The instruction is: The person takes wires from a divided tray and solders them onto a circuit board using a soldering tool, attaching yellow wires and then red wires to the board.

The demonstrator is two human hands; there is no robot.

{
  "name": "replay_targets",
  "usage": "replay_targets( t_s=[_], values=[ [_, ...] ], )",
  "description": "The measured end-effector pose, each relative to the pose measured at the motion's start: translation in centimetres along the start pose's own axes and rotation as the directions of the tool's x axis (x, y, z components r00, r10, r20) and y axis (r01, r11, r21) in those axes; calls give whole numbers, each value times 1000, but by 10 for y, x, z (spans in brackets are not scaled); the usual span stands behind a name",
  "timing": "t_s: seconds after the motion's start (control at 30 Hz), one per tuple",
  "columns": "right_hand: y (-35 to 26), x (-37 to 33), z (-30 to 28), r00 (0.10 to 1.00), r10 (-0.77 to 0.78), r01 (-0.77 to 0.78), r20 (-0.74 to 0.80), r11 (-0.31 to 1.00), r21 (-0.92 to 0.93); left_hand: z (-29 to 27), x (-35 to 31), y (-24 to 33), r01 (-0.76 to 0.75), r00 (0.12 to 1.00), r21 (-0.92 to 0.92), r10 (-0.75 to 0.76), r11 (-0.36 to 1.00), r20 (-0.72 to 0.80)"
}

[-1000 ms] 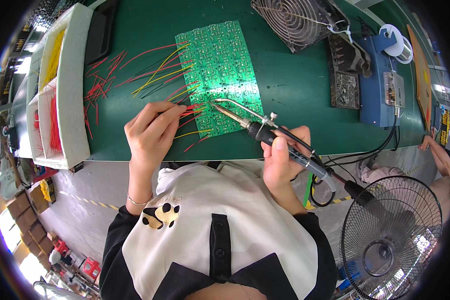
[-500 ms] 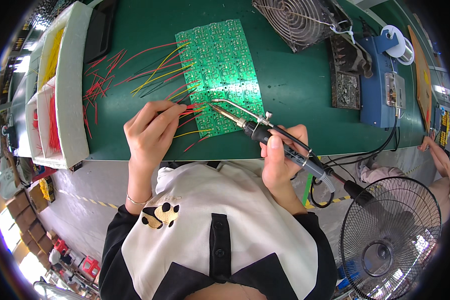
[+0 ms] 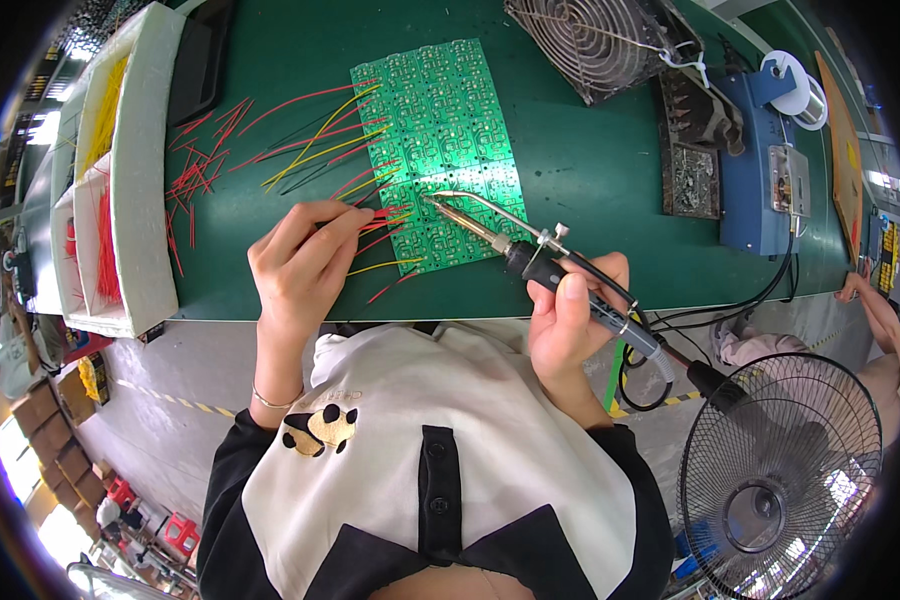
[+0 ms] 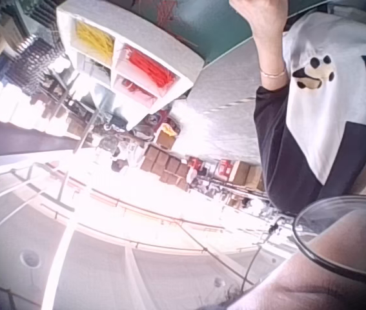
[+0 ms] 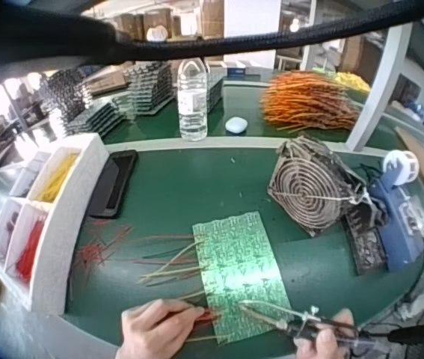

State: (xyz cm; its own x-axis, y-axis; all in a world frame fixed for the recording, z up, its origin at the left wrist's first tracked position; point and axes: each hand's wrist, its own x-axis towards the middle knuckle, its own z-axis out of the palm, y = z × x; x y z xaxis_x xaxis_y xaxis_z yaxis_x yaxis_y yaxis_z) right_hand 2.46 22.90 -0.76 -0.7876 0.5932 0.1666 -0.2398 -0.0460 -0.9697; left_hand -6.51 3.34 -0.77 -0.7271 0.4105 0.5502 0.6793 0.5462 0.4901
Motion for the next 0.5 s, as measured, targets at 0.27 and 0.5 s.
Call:
replay_targets(
  t_s=[0.27, 0.5],
  values=[
    [0, -2, 0, 1000, -7, 7, 24, 1000, -14, 1, 0, 1, -11, 1000, 8, 11, 1000, -16],
    [6, -4, -10, 995, 29, -36, 91, 996, 79, 0, 0, 1, -15, 1000, 13, 16, 1000, -20]
  ],
)
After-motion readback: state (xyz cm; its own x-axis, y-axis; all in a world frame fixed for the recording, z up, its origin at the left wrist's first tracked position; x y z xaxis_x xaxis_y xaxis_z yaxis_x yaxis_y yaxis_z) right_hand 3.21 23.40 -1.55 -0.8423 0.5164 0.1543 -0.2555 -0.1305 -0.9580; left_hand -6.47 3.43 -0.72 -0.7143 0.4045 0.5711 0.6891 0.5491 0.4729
